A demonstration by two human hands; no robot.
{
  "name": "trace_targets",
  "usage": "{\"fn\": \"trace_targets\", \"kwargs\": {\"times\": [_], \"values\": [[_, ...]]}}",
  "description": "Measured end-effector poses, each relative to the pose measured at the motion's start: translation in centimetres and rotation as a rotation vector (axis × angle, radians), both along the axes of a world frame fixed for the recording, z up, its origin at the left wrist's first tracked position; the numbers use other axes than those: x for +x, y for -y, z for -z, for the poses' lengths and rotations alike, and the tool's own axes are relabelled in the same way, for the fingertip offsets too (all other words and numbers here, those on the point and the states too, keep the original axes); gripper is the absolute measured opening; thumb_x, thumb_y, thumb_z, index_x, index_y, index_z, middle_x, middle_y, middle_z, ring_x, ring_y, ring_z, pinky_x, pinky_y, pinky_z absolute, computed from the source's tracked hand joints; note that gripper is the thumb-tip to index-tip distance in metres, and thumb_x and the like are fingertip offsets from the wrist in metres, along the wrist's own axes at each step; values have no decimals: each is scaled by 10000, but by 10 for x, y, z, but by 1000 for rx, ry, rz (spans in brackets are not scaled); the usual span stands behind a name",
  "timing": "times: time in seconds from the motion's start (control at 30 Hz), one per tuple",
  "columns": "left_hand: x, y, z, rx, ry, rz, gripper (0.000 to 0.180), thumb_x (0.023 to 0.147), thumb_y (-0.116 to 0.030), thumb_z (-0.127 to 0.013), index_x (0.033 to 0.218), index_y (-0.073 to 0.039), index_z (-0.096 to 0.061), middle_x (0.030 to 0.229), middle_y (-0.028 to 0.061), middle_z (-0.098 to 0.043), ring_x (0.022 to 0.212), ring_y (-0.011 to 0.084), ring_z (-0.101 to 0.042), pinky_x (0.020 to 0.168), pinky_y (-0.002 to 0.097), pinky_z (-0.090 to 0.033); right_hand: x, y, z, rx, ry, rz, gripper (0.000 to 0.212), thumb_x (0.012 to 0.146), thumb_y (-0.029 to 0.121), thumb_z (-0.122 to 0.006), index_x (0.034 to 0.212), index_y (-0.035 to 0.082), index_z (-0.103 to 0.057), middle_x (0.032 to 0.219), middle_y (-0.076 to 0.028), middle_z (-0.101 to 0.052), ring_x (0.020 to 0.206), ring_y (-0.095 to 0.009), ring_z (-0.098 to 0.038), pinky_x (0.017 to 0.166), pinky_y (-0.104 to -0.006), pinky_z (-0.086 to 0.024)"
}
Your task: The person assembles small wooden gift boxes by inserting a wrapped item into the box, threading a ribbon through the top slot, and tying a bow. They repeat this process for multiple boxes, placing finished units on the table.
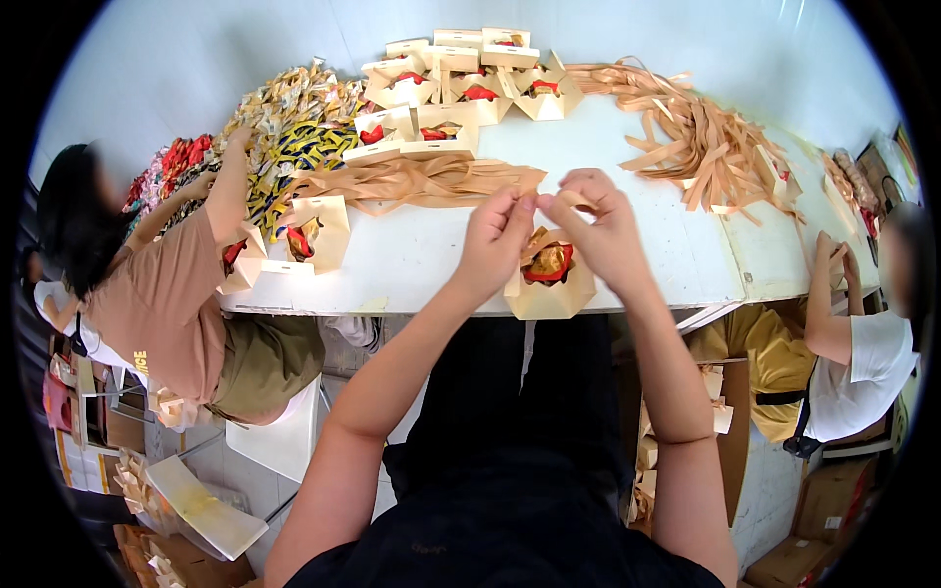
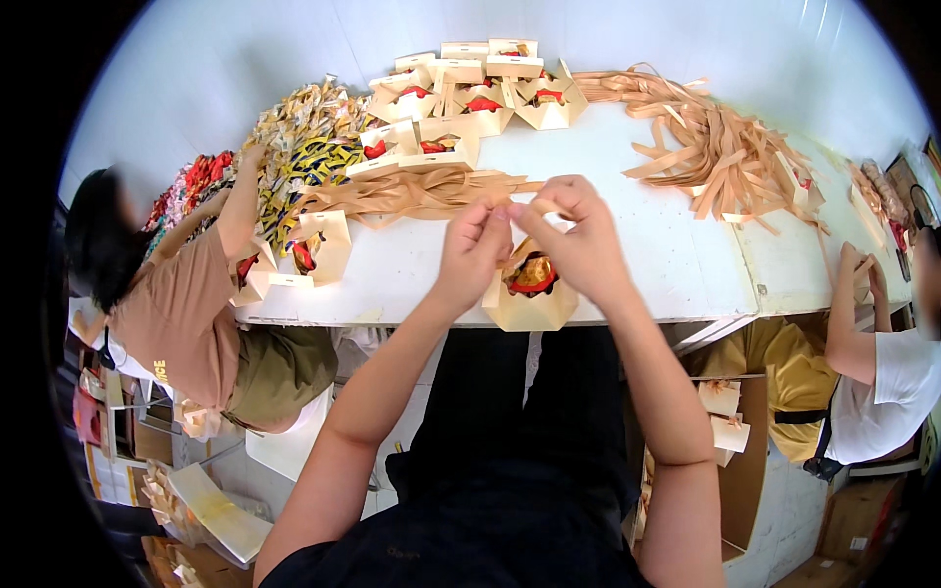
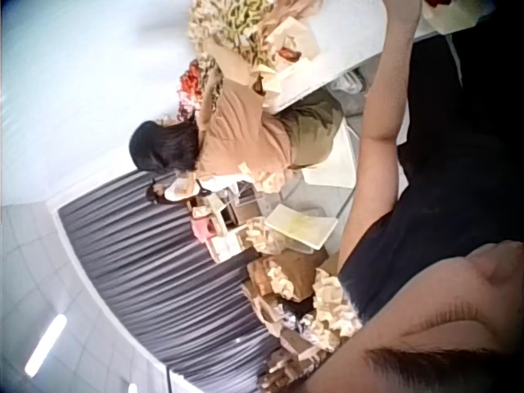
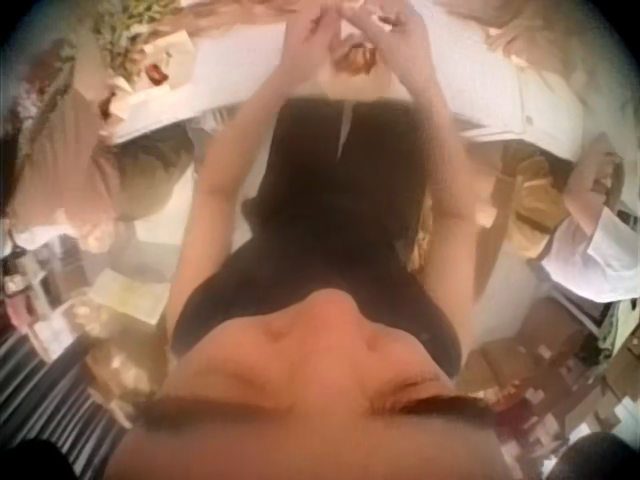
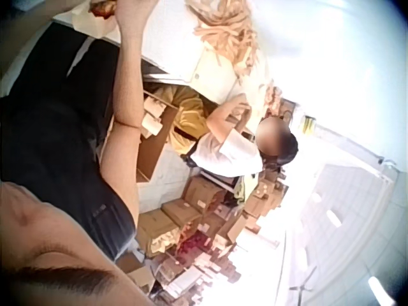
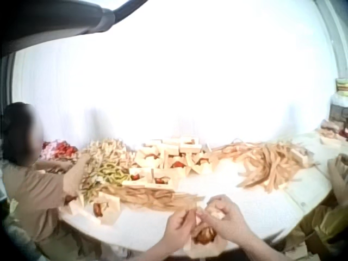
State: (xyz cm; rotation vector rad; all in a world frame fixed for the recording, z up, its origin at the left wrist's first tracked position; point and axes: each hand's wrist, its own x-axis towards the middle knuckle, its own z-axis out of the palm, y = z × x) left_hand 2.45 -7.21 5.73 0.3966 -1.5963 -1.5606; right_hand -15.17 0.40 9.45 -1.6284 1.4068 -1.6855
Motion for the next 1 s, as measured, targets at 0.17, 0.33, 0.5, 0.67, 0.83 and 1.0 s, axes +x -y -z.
{"fn": "trace_targets", "kwargs": {"times": [0.17,0.33,0.5,0.67,0.83,1.0], "values": [[-7,-19,1,-109,-15,147,341,1150,-97,-499,1477,-8,-470,1311,96,-587,1149,125,-598,979,298,-527,32,0,-3,-31,159,-192,171,987,172,-842,924,24,-782,1269,-96,-695,1358,-195,-557,1095,-370,-461],[-1,-13,7,-153,84,-27,246,1185,-224,-537,1177,1,-637,972,16,-640,862,66,-586,766,248,-493,20,6,-2,238,349,-367,289,1129,244,-678,1250,1,-774,1273,-109,-773,1193,-168,-696,1082,-370,-548],[2,-8,-2,32,32,10,405,1197,-328,-550,975,-30,-711,777,-42,-611,713,29,-497,641,223,-407,14,-11,1,83,246,-301,505,1169,338,-581,1568,28,-583,1400,-99,-710,1271,-182,-645,1124,-375,-496],[6,-3,-6,92,35,85,300,1172,-262,-597,1141,-13,-762,862,-16,-708,719,50,-572,638,237,-464,17,-36,-6,-73,-524,-236,712,1053,575,-658,1573,90,-614,1794,-131,-359,1694,-468,-145,1342,-660,-118],[21,7,-15,209,62,260,197,1139,-159,-608,1172,-41,-762,1027,-11,-729,899,71,-636,794,272,-532,4,-66,-26,-100,-438,-513,655,1016,665,-668,1192,57,-837,1623,-173,-583,1569,-465,-421,1273,-608,-322],[23,3,-30,-161,249,241,192,1120,-137,-628,1109,-7,-768,1036,27,-727,927,110,-644,832,296,-532,-7,-52,-43,145,-204,-155,492,946,396,-863,1227,-3,-799,1192,-102,-789,952,-184,-681,852,-352,-566]]}}
